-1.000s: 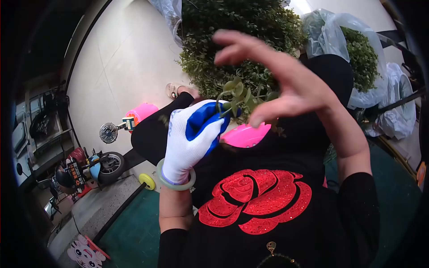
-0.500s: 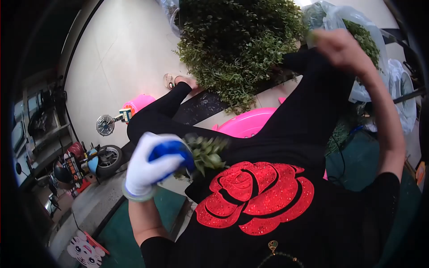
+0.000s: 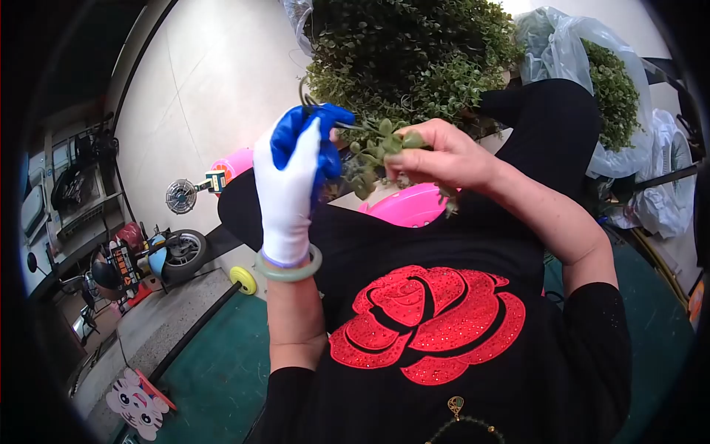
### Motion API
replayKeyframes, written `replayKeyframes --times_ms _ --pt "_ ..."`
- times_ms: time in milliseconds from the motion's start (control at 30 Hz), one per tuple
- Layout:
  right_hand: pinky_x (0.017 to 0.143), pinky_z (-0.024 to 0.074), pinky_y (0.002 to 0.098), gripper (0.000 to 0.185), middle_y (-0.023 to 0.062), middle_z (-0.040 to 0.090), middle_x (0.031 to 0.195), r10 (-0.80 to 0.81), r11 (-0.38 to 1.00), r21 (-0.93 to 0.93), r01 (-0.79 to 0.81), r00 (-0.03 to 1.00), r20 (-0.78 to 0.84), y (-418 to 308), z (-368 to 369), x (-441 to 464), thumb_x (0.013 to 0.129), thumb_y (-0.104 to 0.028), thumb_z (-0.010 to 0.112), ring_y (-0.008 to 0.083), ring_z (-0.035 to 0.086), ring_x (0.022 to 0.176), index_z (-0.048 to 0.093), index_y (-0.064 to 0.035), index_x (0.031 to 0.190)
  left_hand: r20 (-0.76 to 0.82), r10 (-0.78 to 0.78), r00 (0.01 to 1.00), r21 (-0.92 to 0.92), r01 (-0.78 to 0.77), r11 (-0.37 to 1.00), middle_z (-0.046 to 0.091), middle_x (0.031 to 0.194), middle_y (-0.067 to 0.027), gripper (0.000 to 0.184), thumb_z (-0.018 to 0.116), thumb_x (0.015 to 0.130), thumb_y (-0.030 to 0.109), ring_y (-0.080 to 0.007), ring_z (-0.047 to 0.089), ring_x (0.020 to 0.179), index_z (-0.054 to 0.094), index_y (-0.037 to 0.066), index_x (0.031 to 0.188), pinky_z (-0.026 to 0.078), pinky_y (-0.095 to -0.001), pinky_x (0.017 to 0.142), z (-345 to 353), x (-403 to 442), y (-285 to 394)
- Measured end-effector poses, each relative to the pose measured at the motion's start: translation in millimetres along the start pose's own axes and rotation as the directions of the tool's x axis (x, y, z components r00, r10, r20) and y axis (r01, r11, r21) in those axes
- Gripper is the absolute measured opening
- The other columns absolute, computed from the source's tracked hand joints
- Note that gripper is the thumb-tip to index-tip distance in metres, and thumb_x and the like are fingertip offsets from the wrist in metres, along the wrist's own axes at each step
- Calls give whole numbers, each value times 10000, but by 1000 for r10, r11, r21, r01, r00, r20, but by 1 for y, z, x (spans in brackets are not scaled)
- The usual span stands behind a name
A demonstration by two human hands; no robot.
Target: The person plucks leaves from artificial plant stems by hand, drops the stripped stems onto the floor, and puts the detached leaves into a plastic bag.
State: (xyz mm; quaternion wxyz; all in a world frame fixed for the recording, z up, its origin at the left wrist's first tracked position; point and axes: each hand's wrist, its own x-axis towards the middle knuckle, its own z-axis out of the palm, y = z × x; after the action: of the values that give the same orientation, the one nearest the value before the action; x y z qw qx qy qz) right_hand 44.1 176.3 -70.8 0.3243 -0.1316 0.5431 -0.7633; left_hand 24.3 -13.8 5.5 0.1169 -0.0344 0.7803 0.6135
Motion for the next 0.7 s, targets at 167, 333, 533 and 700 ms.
replayKeyframes --times_ms 167,333,533,700 --pt "489 396 266 364 2 499 544 63 940 -330 -83 996 -70 -18 3 -10 920 -315 505 81 487 521 620 -37 715 120 18 993 -195 5 981 439 514 33 272 498 908 192 -34 375 436 646 -36 893 278 -193 431 3 30 -58" --pt "592 483 312 289 89 600 648 106 838 -545 -3 982 158 -18 19 -48 891 -261 499 155 619 649 582 -44 720 -84 -265 961 -511 186 839 365 542 57 253 419 934 159 -30 361 457 607 7 1007 321 -188 446 -31 65 -109" --pt "746 498 288 231 82 645 1022 -184 937 -331 112 964 -193 -5 -23 -29 791 33 526 133 610 850 618 -11 998 361 -88 928 -787 354 505 264 557 53 350 407 961 211 -84 285 461 482 -60 1170 404 -268 514 -57 53 -83" --pt "782 494 311 622 132 663 1023 -498 735 -523 432 867 16 -9 -1 29 657 -250 802 204 650 908 563 -24 1184 565 79 822 -824 567 -5 299 544 84 346 424 960 271 -67 336 510 547 27 1172 353 -266 621 -21 39 -29"
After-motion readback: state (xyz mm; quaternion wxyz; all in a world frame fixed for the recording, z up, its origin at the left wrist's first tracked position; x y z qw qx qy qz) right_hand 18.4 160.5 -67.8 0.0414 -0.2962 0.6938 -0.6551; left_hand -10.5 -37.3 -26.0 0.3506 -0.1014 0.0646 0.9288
